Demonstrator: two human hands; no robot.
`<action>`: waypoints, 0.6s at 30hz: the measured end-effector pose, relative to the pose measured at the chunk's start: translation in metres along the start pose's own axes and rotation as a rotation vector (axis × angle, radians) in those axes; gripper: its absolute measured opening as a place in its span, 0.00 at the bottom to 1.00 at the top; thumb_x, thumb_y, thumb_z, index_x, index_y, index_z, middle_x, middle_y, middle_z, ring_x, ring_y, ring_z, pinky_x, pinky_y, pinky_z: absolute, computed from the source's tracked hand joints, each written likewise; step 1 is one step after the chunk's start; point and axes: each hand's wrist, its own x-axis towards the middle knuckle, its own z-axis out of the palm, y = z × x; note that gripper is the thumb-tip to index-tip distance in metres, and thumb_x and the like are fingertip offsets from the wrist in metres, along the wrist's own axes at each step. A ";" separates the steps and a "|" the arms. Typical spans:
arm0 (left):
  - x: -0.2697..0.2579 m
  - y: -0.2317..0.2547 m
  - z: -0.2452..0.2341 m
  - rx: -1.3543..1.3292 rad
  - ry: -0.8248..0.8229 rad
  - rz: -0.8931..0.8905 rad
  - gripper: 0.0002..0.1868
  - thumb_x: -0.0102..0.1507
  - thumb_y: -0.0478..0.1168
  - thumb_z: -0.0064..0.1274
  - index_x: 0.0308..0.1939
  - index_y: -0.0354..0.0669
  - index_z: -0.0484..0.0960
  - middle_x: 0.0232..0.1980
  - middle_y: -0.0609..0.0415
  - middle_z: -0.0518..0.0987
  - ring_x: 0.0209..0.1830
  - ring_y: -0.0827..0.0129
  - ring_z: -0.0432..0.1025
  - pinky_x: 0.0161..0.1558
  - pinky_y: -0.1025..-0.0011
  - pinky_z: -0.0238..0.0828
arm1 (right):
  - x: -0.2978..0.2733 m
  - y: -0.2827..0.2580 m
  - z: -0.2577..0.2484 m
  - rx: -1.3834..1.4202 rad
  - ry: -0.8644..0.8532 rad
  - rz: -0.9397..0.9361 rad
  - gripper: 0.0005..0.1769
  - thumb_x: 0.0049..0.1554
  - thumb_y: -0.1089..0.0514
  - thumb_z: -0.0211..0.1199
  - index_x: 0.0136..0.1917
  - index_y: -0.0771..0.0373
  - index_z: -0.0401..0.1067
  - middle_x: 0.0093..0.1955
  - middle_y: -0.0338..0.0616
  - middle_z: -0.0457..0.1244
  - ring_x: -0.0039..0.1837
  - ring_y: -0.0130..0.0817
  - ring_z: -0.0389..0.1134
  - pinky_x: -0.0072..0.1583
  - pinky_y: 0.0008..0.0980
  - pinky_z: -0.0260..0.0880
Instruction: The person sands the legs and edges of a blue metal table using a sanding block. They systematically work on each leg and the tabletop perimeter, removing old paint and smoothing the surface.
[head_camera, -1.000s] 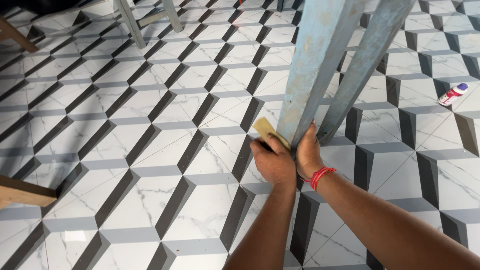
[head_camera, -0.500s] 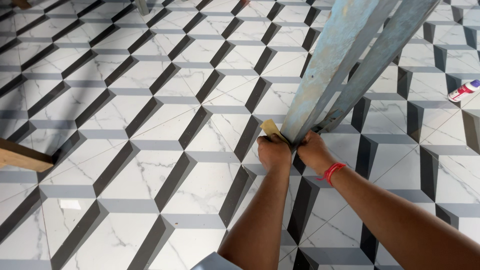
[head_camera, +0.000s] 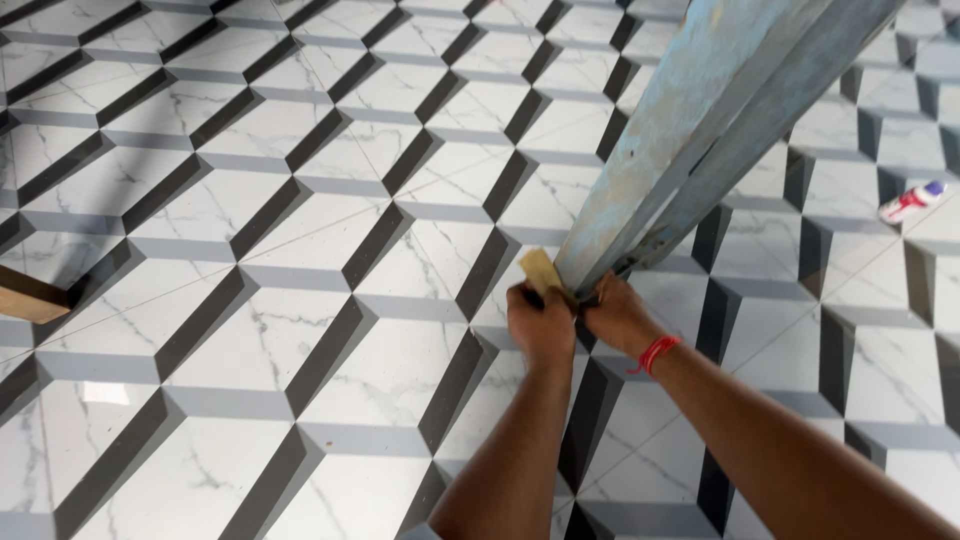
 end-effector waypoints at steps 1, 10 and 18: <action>0.002 -0.011 0.002 -0.032 0.013 0.041 0.15 0.59 0.40 0.55 0.47 0.36 0.77 0.43 0.44 0.84 0.44 0.55 0.81 0.47 0.62 0.77 | 0.001 0.004 0.002 -0.030 0.028 -0.018 0.25 0.52 0.60 0.67 0.62 0.63 0.68 0.57 0.52 0.70 0.64 0.45 0.69 0.64 0.38 0.67; 0.043 -0.071 -0.006 0.023 -0.128 -0.443 0.15 0.62 0.36 0.55 0.54 0.42 0.79 0.51 0.44 0.84 0.47 0.57 0.82 0.47 0.62 0.80 | 0.013 0.023 0.007 0.090 -0.071 -0.041 0.32 0.50 0.63 0.62 0.68 0.65 0.62 0.64 0.50 0.70 0.68 0.43 0.69 0.68 0.37 0.66; 0.050 -0.079 -0.003 0.221 -0.145 -0.505 0.18 0.64 0.35 0.49 0.59 0.38 0.80 0.54 0.42 0.84 0.51 0.55 0.83 0.51 0.63 0.81 | -0.002 -0.004 0.002 0.039 -0.114 0.104 0.42 0.51 0.64 0.62 0.76 0.57 0.52 0.71 0.46 0.63 0.63 0.40 0.67 0.65 0.37 0.66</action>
